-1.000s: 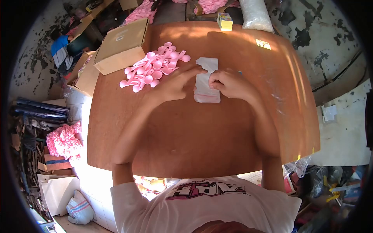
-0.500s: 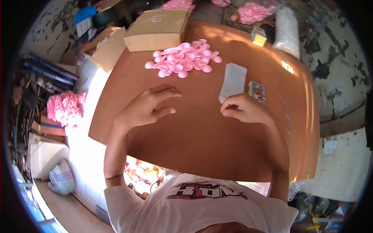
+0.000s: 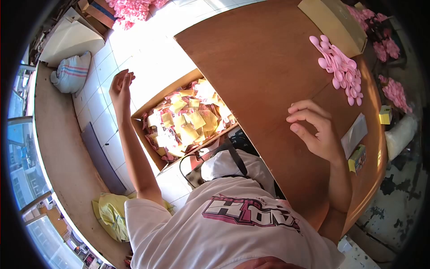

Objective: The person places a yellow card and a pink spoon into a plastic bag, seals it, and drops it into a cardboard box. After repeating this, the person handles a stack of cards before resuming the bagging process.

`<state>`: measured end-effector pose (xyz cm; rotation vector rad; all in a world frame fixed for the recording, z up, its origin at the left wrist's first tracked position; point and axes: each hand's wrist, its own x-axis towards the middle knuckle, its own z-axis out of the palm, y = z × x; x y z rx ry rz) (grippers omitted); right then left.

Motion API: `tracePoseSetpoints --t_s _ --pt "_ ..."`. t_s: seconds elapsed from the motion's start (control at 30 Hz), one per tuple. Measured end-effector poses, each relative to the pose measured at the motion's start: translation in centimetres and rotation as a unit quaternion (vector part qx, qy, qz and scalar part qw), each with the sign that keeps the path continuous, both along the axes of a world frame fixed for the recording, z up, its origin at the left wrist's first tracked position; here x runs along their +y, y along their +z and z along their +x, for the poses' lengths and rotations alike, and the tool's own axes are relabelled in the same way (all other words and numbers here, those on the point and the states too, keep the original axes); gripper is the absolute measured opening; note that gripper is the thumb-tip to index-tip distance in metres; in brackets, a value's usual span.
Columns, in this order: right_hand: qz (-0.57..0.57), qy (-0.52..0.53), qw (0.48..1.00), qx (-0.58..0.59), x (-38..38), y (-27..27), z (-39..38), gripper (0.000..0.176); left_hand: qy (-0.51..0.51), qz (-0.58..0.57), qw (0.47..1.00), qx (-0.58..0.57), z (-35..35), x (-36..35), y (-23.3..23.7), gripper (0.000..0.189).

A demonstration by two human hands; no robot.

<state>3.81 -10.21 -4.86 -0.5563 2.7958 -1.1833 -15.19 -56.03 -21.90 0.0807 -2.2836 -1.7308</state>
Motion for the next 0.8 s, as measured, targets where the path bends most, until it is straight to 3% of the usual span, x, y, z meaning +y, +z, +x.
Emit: tracePoseSetpoints --t_s 0.1,0.17,0.2,0.23,0.3,0.37,0.47,0.63,0.8 --pt "0.035 -0.003 0.999 -0.019 -2.6 -2.0 -1.4 0.020 -0.003 -0.091 0.980 -0.180 0.7 -5.4 -15.5 0.043" --pt "0.090 -0.016 0.995 0.027 -4.3 -3.7 -2.0 0.026 0.016 -0.307 0.912 -0.270 3.6 -6.8 -24.0 0.068" --pt "0.086 -0.013 0.996 0.003 -4.4 -5.0 -2.0 0.028 0.011 -0.360 0.898 -0.251 5.7 -5.9 -25.7 0.080" --pt "0.089 -0.011 0.996 0.000 -4.5 -5.7 -1.9 0.028 0.004 -0.412 0.882 -0.229 8.1 -3.8 -26.8 0.092" --pt "0.131 -0.029 0.989 0.058 -4.8 -6.7 -1.8 0.029 -0.112 -0.494 0.825 -0.252 11.6 -0.8 -29.0 0.102" --pt "0.127 -0.030 0.990 0.059 -4.9 -7.1 -1.8 0.031 -0.167 -0.475 0.821 -0.269 15.0 1.2 -32.2 0.104" --pt "0.175 -0.037 0.982 0.052 -5.3 -7.1 -2.0 0.035 -0.132 -0.504 0.812 -0.265 16.0 4.0 -36.0 0.111" --pt "0.211 -0.045 0.975 0.043 -5.7 -7.4 -2.1 0.036 -0.126 -0.449 0.818 -0.337 11.3 8.7 -37.2 0.101" --pt "0.232 -0.058 0.970 0.049 -5.8 -7.8 -1.8 0.038 -0.127 -0.491 0.756 -0.414 7.9 13.4 -40.1 0.091"
